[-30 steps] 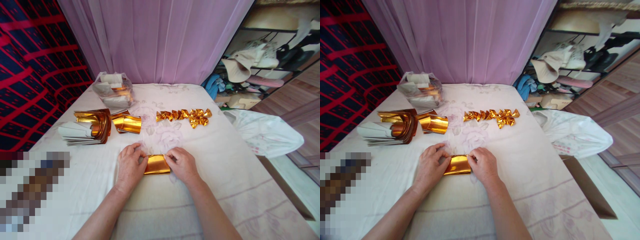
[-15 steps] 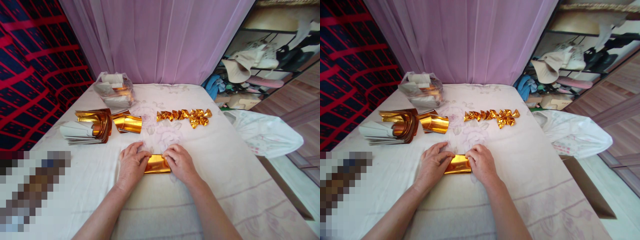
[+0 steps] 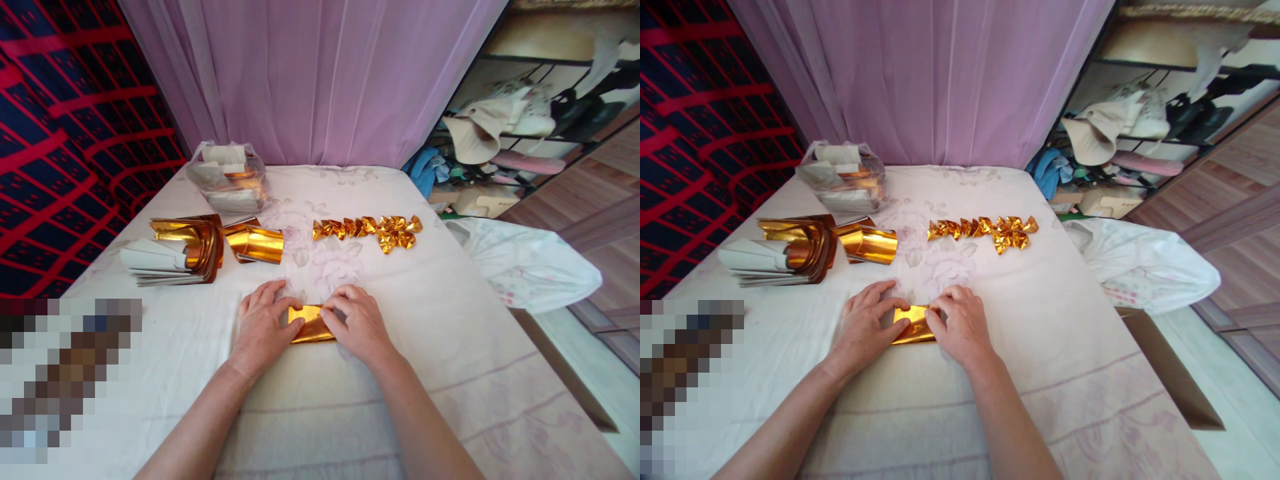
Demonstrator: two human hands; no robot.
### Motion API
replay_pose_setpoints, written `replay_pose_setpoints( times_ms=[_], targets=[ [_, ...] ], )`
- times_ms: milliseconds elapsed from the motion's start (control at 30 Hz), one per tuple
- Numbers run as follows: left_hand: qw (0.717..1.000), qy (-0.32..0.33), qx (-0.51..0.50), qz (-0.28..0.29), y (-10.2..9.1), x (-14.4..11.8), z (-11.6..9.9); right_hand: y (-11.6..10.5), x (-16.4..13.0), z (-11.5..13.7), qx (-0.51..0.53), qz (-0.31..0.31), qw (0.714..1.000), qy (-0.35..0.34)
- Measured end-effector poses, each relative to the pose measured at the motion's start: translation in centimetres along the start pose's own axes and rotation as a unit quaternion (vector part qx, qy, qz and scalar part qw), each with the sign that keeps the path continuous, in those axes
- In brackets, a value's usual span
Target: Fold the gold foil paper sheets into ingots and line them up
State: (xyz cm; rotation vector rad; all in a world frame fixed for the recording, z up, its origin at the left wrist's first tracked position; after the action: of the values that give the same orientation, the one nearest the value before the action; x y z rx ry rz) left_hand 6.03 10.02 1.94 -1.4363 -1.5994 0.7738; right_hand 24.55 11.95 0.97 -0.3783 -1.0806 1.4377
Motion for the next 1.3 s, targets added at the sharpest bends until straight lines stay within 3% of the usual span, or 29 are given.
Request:
replay_pose_setpoints(
  times_ms=[167, 467, 1300],
  targets=[
    [1.0, 0.004, -0.002, -0.003, 0.1, 0.0, 0.0, 0.0, -0.1, 0.8, -0.046, 0.018, 0.998, 0.028],
    [1.0, 0.016, 0.003, 0.001, 0.1, -0.2, 0.2, -1.0, -0.1, 0.9, -0.035, 0.093, 0.995, 0.03],
    [0.999, 0.027, 0.01, 0.038, 0.2, -0.2, 0.6, -2.2, -0.8, 0.1, -0.017, 0.21, 0.978, -0.002]
  ],
)
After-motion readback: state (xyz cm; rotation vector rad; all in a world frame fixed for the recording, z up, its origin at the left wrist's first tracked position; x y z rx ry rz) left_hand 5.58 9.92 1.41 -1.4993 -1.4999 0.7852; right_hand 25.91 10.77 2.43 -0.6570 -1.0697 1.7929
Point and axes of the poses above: each hand's wrist, its own x-axis towards the middle knuckle, its own y-axis out of the palm, z = x × y, the point moved 3 cm from there along x, towards the middle knuckle, and after that the axes turned 9 degrees about -z, right-handed, at the moved point
